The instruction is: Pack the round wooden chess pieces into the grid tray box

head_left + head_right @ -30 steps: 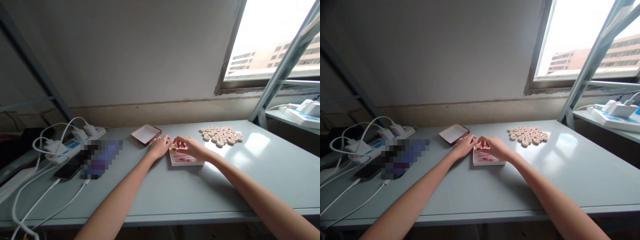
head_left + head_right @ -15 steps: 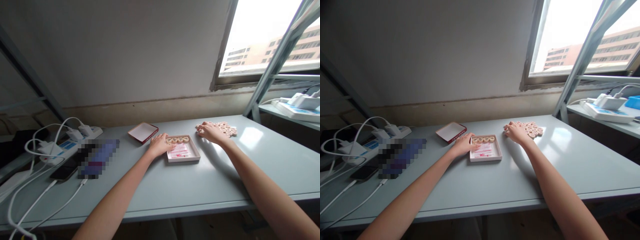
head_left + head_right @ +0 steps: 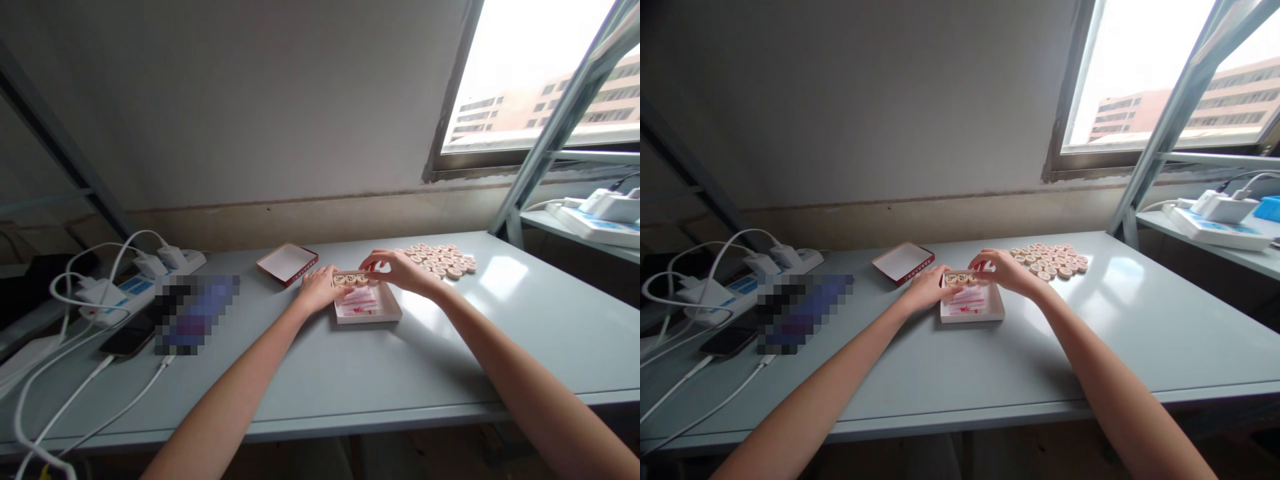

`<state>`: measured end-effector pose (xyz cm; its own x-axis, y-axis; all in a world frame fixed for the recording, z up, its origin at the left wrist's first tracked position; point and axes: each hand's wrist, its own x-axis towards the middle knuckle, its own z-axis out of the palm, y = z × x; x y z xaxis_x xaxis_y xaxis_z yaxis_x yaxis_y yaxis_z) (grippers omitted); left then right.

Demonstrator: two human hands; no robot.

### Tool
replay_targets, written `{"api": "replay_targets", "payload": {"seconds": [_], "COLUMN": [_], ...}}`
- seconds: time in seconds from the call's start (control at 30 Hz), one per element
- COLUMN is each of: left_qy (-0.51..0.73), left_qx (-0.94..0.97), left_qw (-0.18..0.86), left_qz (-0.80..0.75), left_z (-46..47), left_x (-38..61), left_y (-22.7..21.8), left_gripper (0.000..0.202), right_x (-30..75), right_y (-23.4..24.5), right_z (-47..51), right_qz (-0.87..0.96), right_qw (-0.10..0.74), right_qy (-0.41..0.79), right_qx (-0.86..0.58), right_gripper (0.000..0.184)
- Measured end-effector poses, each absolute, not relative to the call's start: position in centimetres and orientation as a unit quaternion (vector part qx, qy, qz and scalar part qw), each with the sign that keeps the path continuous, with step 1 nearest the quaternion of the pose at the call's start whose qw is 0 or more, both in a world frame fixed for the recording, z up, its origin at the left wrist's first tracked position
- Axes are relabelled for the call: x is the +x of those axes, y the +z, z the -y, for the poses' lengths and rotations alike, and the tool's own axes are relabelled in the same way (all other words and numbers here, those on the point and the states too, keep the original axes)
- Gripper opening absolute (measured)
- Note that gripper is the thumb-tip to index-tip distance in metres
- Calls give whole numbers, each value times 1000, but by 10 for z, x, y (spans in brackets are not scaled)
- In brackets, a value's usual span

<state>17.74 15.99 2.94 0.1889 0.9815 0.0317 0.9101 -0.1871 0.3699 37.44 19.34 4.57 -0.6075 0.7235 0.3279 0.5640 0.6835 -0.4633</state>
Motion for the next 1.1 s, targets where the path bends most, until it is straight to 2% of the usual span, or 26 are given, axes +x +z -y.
{"api": "replay_targets", "payload": {"seconds": [0.13,0.37,0.6,0.7,0.87,1.1], "left_qy": [132,128,128,123,123,142], "left_qx": [766,760,768,772,772,768], "left_qw": [125,136,130,121,109,116], "left_qz": [-617,-622,-614,-612,-614,-614], "left_z": [-163,-161,-164,-165,-166,-170], "left_x": [176,176,175,175,174,174], "left_y": [25,29,26,25,24,20], "left_gripper": [61,52,47,45,42,34], "right_x": [364,369,373,376,366,353], "right_y": [41,43,46,50,48,31], "right_z": [-188,-187,-186,-186,-182,-182], "right_qz": [905,906,905,903,916,916], "right_qw": [194,115,108,85,120,161], "right_qy": [176,210,200,186,122,23], "right_qx": [-336,-349,-361,-377,-364,-367], "right_gripper": [19,20,26,22,15,20]}}
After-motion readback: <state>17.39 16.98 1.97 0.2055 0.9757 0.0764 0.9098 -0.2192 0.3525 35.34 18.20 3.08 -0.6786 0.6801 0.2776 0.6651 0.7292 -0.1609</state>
